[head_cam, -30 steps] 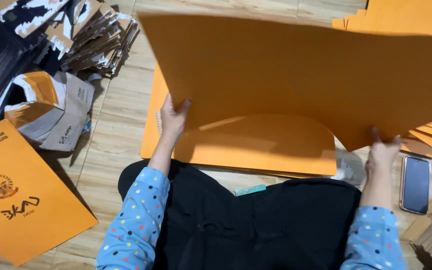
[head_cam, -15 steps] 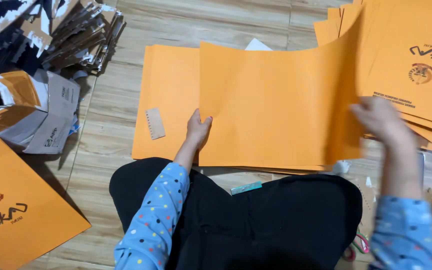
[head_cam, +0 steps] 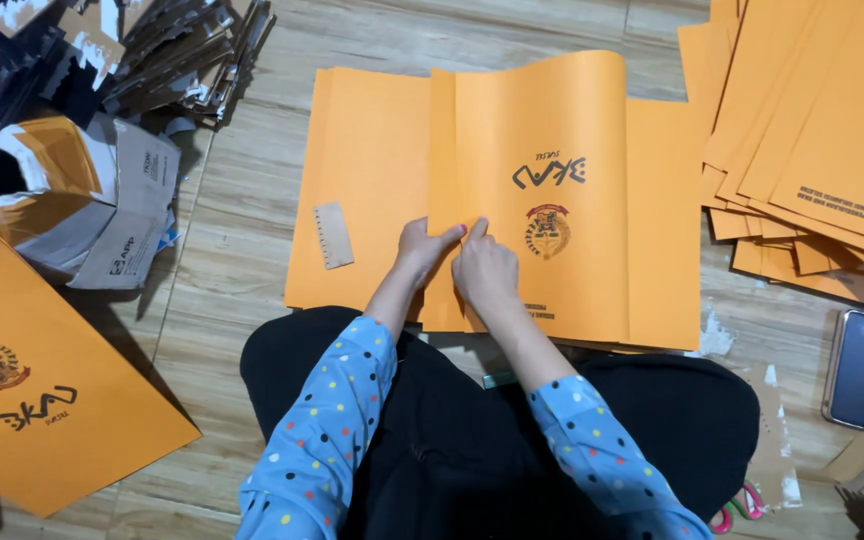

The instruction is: Folding orange paper folders and stacking them on the floor

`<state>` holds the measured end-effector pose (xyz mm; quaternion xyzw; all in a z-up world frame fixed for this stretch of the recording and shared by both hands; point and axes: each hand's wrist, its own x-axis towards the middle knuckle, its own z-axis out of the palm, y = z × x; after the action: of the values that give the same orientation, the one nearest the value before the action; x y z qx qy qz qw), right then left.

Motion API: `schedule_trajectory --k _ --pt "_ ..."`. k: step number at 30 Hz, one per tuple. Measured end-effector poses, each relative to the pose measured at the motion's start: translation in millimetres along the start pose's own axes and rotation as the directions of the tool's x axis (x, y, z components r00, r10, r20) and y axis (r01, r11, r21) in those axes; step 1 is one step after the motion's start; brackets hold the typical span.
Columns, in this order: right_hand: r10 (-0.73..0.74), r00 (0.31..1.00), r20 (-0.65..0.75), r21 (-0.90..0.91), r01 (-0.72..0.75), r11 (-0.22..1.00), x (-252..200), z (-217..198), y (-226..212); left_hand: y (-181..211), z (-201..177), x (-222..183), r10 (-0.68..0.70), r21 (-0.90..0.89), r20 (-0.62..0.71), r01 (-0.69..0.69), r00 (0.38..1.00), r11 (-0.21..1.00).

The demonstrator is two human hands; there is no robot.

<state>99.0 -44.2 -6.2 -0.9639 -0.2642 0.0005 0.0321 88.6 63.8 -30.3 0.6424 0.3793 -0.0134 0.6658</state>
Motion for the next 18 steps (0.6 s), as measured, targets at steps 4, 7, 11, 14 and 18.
schedule_trajectory --k 4,7,11,14,18 --pt "-0.049 0.993 0.104 0.094 0.039 0.995 -6.1 -39.3 27.7 -1.3 -0.2 4.2 0.010 0.036 -0.023 -0.009 1.000 0.999" --pt "-0.111 0.970 -0.218 0.091 0.134 0.987 -11.8 -65.9 71.9 -0.2 3.9 11.3 0.043 0.058 -0.016 -0.042 0.999 0.997" --pt "0.142 0.973 -0.181 0.331 -0.076 0.941 -25.6 -107.5 100.5 -1.0 8.5 16.6 0.071 0.051 -0.005 -0.071 0.997 0.996" --pt "0.271 0.962 0.012 0.402 -0.253 0.880 -28.7 -97.7 108.9 -8.8 5.2 28.8 0.062 0.054 0.018 -0.063 0.998 0.997" --pt "0.243 0.963 -0.112 0.298 -0.201 0.933 -27.3 -67.5 118.0 -17.4 -16.0 49.1 0.117 0.144 0.093 -0.129 0.989 0.981"
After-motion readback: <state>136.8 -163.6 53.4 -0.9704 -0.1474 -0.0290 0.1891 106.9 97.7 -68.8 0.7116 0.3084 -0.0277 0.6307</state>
